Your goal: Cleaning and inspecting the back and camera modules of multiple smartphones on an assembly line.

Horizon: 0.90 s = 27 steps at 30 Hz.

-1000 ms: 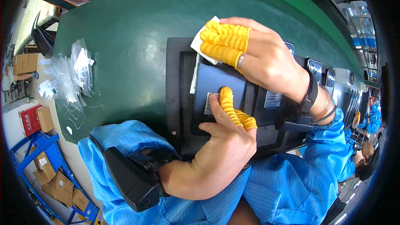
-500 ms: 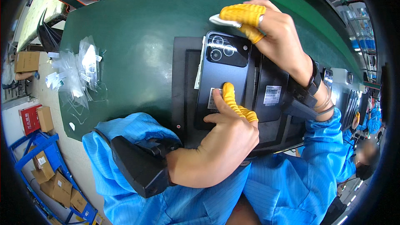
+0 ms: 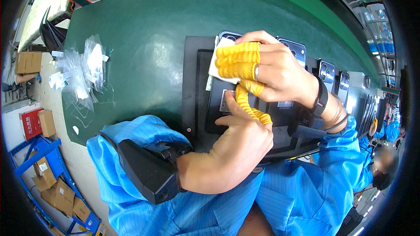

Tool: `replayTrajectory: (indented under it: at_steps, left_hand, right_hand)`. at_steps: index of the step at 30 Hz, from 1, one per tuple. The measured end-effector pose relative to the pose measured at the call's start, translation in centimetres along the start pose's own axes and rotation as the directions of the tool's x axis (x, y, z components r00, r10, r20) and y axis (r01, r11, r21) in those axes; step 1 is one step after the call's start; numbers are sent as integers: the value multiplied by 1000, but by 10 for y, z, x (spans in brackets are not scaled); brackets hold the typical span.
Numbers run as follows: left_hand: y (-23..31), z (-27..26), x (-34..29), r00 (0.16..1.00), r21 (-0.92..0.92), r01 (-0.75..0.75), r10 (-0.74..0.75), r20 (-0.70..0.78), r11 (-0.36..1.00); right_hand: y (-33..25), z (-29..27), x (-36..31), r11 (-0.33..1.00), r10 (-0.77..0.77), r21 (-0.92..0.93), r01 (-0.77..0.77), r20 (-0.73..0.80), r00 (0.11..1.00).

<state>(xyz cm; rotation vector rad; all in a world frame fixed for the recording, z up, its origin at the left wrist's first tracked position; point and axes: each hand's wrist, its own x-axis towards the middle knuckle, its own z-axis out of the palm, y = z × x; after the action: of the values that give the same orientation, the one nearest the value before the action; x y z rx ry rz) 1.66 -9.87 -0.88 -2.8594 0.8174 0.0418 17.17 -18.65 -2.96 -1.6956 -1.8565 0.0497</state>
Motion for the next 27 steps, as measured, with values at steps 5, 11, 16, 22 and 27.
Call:
replayTrajectory:
  at_steps: [5,11,16,22,27]
  left_hand:
    - [1,3,-1,999,6,11,-11,-41,1000]
    - [2,6,-1,993,-18,52,-54,-106,998]
    - [-2,4,0,994,-16,0,-2,-110,1000]
    - [-1,3,-2,987,-56,52,-60,-150,997]
    - [4,3,-4,987,-33,61,-66,-149,998]
  right_hand:
    - [5,-30,-5,991,115,73,-116,20,993]
    - [17,-10,10,984,10,-175,-27,-97,995]
    - [13,-3,-3,993,-65,-102,63,-14,998]
    - [7,-34,-19,991,26,-132,-22,28,999]
    - [7,-33,0,967,73,-229,-112,-171,983]
